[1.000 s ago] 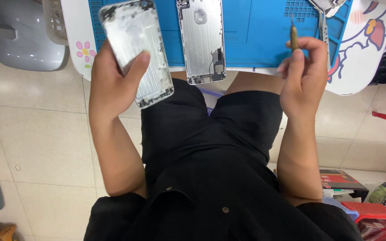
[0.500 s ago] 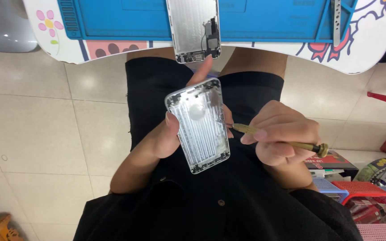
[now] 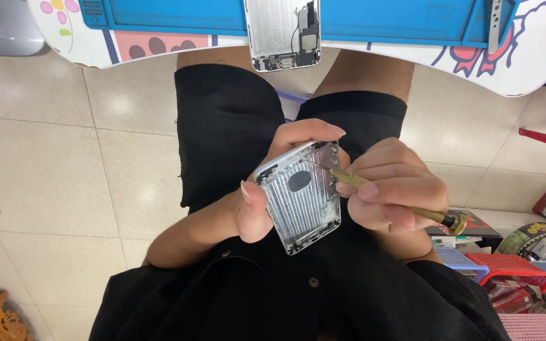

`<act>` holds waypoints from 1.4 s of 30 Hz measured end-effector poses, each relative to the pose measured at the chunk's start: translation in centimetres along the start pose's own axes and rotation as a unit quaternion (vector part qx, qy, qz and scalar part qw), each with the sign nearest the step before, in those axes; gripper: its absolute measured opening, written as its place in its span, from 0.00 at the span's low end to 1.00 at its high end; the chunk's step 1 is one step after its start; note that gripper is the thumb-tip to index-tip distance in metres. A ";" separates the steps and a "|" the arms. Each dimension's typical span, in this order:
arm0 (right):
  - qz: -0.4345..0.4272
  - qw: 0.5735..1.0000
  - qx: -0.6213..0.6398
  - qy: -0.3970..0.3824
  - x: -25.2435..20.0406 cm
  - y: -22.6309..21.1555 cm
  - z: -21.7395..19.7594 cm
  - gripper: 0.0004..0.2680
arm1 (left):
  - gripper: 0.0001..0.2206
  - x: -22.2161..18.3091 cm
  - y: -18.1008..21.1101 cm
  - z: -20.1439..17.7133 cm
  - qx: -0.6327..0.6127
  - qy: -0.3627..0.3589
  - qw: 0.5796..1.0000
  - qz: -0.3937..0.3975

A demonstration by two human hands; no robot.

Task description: Repairing the internal components of an opened smartphone using a precision screwdriver.

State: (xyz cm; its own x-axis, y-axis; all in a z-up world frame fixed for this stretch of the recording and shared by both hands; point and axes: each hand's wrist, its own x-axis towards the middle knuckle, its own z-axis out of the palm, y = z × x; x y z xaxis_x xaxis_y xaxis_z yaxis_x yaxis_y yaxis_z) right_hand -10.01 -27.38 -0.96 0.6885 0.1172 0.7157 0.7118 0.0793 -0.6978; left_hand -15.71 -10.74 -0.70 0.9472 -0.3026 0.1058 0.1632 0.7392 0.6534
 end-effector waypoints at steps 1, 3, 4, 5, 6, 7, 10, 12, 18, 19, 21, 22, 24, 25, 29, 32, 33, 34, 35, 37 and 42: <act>-0.014 1.000 0.014 0.008 0.0 0.2 0.1 0.13 | 0.41 0.1 -0.1 0.0 0.002 -0.003 1.000 0.010; -0.002 1.000 -0.002 -0.008 0.2 -0.3 -0.3 0.12 | 0.42 0.1 0.5 0.0 0.023 -0.010 1.000 -0.006; 0.009 1.000 -0.017 -0.023 0.3 -0.4 -0.5 0.12 | 0.42 0.2 0.9 -0.1 0.045 -0.017 0.999 -0.020; 0.008 1.000 -0.017 -0.022 0.2 -0.3 -0.4 0.12 | 0.42 0.0 0.6 0.0 0.046 -0.018 0.999 -0.021; 0.006 1.000 -0.006 -0.016 0.2 -0.2 -0.4 0.11 | 0.42 0.0 0.4 0.1 0.037 -0.011 0.999 -0.020; 0.005 1.000 0.005 -0.010 0.1 -0.1 -0.4 0.11 | 0.42 -0.1 0.1 0.1 0.028 -0.005 0.999 -0.020; 0.022 1.000 -0.009 0.000 -0.3 -0.6 -0.5 0.11 | 0.42 0.1 -0.2 0.2 0.015 -0.014 1.000 0.006; 0.021 1.000 -0.012 -0.010 0.0 -0.6 -0.5 0.12 | 0.42 0.0 -0.2 0.2 0.015 -0.013 1.000 0.005; -0.002 1.000 -0.001 0.013 -0.2 0.0 -0.1 0.13 | 0.41 0.0 -0.1 0.1 0.022 -0.013 1.000 -0.005; -0.007 1.000 0.000 0.015 -0.2 0.0 -0.1 0.13 | 0.41 0.0 -0.1 0.1 0.028 -0.010 1.000 -0.005; -0.004 1.000 -0.009 0.000 -0.1 -0.1 -0.4 0.14 | 0.41 0.0 0.4 0.0 0.059 -0.005 0.998 -0.015; -0.001 1.000 -0.020 -0.016 0.0 -0.2 -0.6 0.14 | 0.41 0.1 0.6 -0.1 0.091 -0.001 0.996 -0.026; 0.101 0.991 -0.035 -0.075 2.3 -2.8 -1.6 0.11 | 0.44 1.1 2.6 0.3 0.168 0.005 0.984 -0.051; 0.202 0.969 -0.049 -0.132 3.5 -4.1 -2.1 0.08 | 0.46 1.6 3.6 0.4 0.243 0.012 0.967 -0.077; 0.317 0.921 -0.132 -0.182 6.6 -6.2 -2.2 0.07 | 0.46 0.2 3.0 -0.5 0.269 0.025 0.960 -0.079; 0.336 0.894 -0.190 -0.229 8.1 -6.4 -1.6 0.08 | 0.45 0.2 3.1 -0.5 0.283 0.037 0.956 -0.066; 0.330 0.888 -0.219 -0.232 8.1 -6.4 -1.5 0.08 | 0.46 0.4 3.6 -0.3 0.307 0.038 0.949 -0.065; 0.323 0.883 -0.248 -0.235 8.1 -6.4 -1.4 0.08 | 0.46 0.6 4.1 -0.1 0.331 0.038 0.941 -0.063; 0.321 0.883 -0.249 -0.236 8.0 -6.5 -1.4 0.08 | 0.46 1.1 4.6 0.2 0.331 0.039 0.941 -0.061; 0.307 0.879 -0.278 -0.236 7.7 -6.8 -1.4 0.07 | 0.46 2.1 5.6 1.0 0.346 0.037 0.936 -0.056; 0.247 0.856 -0.351 -0.288 8.0 -7.3 -1.3 0.12 | 0.47 1.5 5.0 1.1 0.339 0.047 0.938 -0.062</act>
State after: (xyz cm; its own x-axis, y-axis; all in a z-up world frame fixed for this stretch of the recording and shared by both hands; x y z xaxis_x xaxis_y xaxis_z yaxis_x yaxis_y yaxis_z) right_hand -9.49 -28.26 9.92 0.8906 0.4503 0.0645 0.4013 -0.7109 -0.5776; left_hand -13.72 -8.17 3.51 0.9578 -0.2835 -0.0482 0.0911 0.1399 0.9860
